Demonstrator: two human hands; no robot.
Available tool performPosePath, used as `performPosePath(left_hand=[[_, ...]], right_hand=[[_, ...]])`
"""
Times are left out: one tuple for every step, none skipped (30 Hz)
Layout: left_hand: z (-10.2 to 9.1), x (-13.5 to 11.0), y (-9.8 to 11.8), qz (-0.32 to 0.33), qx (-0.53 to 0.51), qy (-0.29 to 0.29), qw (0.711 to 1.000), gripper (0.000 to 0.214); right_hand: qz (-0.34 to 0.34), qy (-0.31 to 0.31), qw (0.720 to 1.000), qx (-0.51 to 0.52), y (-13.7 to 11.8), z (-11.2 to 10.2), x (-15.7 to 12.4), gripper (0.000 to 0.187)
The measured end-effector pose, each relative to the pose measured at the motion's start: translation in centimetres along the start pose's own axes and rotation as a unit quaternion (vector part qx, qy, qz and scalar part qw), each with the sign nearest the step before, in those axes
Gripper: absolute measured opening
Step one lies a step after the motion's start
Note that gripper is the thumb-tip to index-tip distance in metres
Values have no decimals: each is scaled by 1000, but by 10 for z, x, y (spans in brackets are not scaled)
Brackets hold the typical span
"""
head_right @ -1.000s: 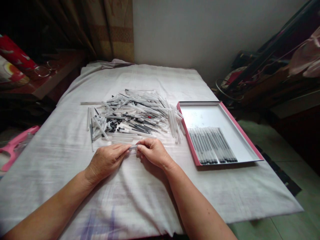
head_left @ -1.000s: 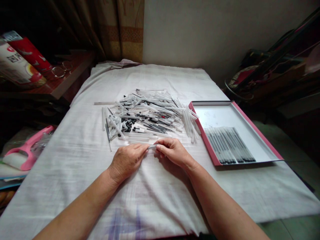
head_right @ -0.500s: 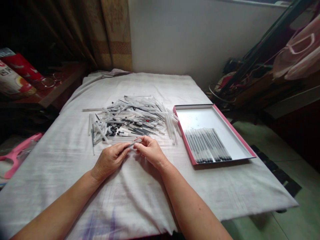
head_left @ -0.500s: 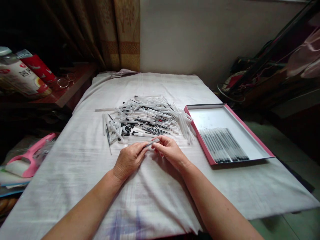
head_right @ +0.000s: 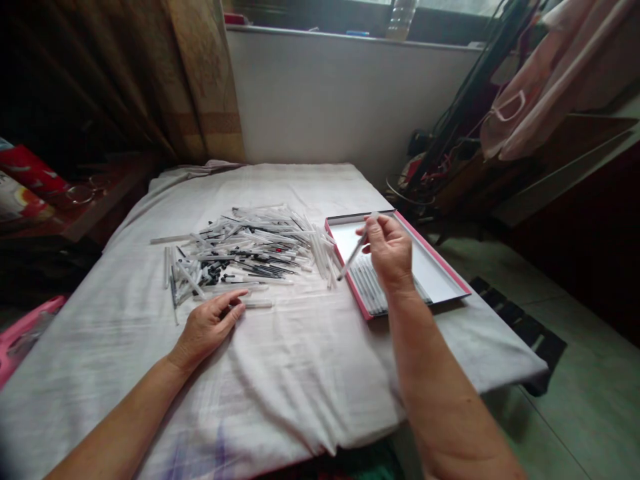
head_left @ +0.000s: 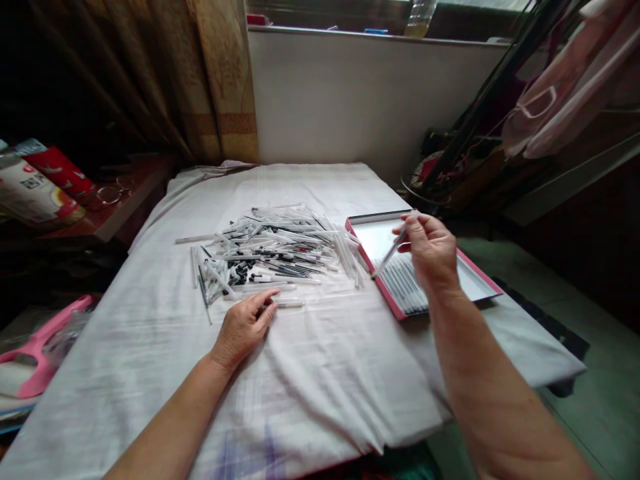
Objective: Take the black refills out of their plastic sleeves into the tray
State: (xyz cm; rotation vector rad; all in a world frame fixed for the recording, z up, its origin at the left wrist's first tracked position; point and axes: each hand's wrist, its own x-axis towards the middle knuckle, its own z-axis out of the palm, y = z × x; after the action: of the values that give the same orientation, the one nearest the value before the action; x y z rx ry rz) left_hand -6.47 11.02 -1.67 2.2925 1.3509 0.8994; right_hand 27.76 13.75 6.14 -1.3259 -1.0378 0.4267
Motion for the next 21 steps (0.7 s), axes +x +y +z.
performPosePath(left_hand=[[0,0,0,0,0,1,1000,31],[1,0,0,0,0,1,1000,30],[1,0,0,-1,0,1,1000,30],[2,0,0,-2,0,1,1000,29],[2,1,0,-2,1,0,1000,29],[2,1,1,0,0,0,1000,29],[2,1,1,3,1,2,1000,29],[2,2,1,7,1,5,1000,29],[2,2,1,12,2,8,1000,29],[2,2,0,17,4,12,1000,29],[2,3,0,22,6,14,1000,28],[2,3,0,25,8,16,1000,28],[2,3,-1,28,10,17,999,28],[3,3,-1,29,12,19,999,28],[3,3,-2,30,13,20,999,28],[3,3,-2,31,13,20,999,28],[3,3,-2,30,13,21,999,28],[3,2,-1,30,11,20,999,27],[3,2,-1,29,10,19,999,27],[3,2,-1,29,9,18,999,27],[2,2,0,29,8,18,999,27]], right_hand=[[-20,9,998,-62,4,-18,16,43],[-30,12,991,-129,9,-35,32,44],[-37,8,978,-207,14,-51,45,43],[-41,2,955,-294,20,-65,57,42],[-39,-9,925,-378,27,-78,65,41],[-28,-33,890,-455,33,-89,71,40],[-10,-63,853,-518,40,-97,74,40],[13,-92,818,-567,47,-104,75,41],[37,-118,788,-604,53,-109,75,42],[57,-139,763,-629,59,-111,72,43],[73,-155,744,-646,64,-113,70,44],[83,-166,731,-656,69,-113,66,44],[88,-174,723,-663,72,-113,63,45],[91,-180,718,-667,75,-112,61,45],[92,-185,715,-668,76,-111,59,45],[93,-187,714,-668,77,-110,57,46],[96,-188,714,-668,78,-109,56,47],[98,-189,713,-667,78,-109,55,49],[101,-190,713,-667,78,-108,55,50],[102,-192,713,-667,78,-107,55,51],[103,-195,713,-666,78,-107,55,50]])
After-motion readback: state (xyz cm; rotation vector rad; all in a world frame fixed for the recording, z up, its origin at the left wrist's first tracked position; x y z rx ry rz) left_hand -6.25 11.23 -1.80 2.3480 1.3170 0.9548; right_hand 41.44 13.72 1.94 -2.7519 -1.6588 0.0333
